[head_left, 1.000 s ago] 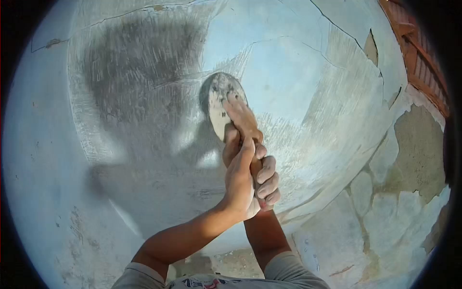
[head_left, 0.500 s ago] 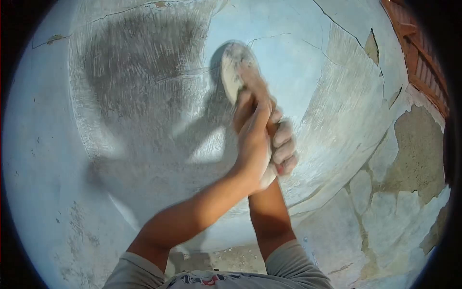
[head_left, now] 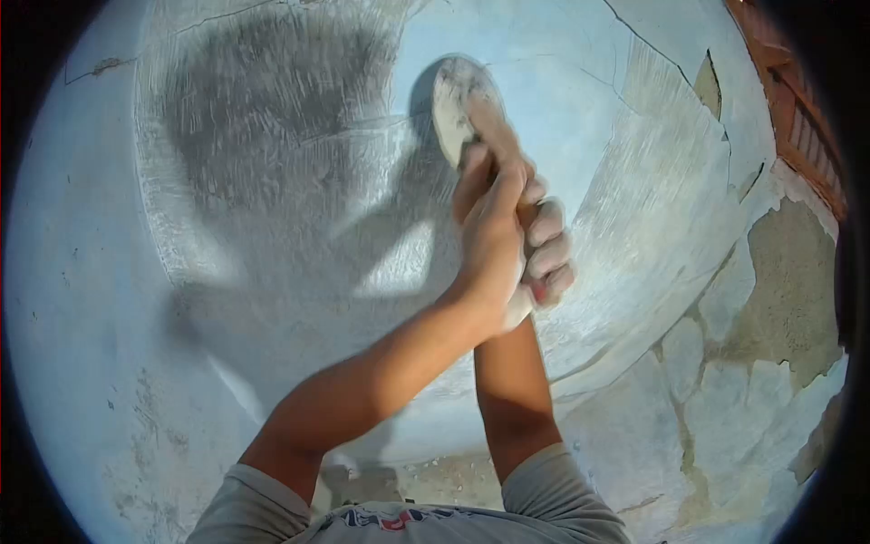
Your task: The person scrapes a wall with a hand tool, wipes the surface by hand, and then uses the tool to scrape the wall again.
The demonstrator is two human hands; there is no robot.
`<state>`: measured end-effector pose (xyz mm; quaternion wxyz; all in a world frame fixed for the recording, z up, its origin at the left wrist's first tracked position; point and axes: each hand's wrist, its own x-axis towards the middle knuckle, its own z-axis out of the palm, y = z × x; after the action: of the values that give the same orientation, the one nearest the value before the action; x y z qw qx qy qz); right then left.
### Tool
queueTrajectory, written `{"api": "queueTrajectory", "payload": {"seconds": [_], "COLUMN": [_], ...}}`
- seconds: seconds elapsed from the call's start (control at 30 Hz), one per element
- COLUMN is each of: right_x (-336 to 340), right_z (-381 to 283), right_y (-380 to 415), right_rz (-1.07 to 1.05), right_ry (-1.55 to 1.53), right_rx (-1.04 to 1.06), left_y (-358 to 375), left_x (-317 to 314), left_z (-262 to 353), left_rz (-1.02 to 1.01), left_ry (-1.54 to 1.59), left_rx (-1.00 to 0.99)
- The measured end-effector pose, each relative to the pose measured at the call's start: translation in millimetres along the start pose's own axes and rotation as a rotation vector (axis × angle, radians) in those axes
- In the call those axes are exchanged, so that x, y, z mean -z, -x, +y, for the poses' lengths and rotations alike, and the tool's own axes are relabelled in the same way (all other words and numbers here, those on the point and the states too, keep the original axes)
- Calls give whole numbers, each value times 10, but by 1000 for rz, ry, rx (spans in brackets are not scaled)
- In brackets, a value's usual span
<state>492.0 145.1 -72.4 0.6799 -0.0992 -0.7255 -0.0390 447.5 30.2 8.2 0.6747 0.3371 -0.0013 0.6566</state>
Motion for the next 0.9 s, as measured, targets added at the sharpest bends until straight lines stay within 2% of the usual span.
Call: {"api": "queueTrajectory", "payload": {"seconds": [0.03, 0.07, 0.17, 0.2, 0.27, 0.33, 0.37, 0.4, 0.43, 0.5, 0.6, 0.63, 0.67, 0.7, 0.77, 0.8, 0.83, 0.87, 0.9], "right_x": [-9, 0, 41, 26, 22, 16, 1, -27, -30, -17, 24, 29, 14, 17, -32, -44, -5, 14, 94], "right_z": [20, 10, -90, -126, -167, -130, -83, -56, -23, -32, -157, -207, -279, -340, -493, -539, -569, -375, -390], "right_y": [-97, -93, 313, 504, 636, 527, 367, 170, 69, -47, 346, 596, 894, 1140, 1678, 1954, 2272, 2814, 3140], "right_rz": [8, 10, -24, -41, -56, -47, -37, -23, -17, -12, -41, -68, -101, -134, -214, -248, -260, -503, -610], "right_ry": [0, 0, -3, -10, -11, -9, -5, -15, -12, -12, -27, -45, -72, -100, -118, -90, 41, 146, 147], "right_rx": [6, 5, -26, -42, -44, -30, -15, -8, -1, -6, -57, -96, -154, -217, -369, -412, -360, -432, -444], "left_y": [-89, -121, -15, -124, -201, -96, 96, 288, 300, 249, 458, 501, 333, 588, 1290, 1585, 1878, 2122, 2333], "left_x": [-150, -92, 593, 1004, 1290, 1076, 575, 74, -247, -296, 438, 948, 1509, 1792, 2212, 2111, 2008, 2391, 2493], "left_z": [19, -11, -238, -365, -528, -614, -459, -303, -258, -271, -553, -751, -1044, -1174, -1444, -1338, -1232, -1386, -1380], "left_rz": [71, 19, -363, -766, -987, -788, -404, -17, 63, 214, 70, -149, -765, -715, -336, 2, 321, 266, 331], "left_ry": [8, -1, 302, 447, 486, 541, 330, 67, 226, 271, 153, 343, 552, 581, 626, 424, 228, 381, 413], "left_rx": [-24, -35, 43, 169, 197, 139, 29, 10, -16, -5, 31, 50, 83, 104, 156, 248, 387, 433, 484]}}
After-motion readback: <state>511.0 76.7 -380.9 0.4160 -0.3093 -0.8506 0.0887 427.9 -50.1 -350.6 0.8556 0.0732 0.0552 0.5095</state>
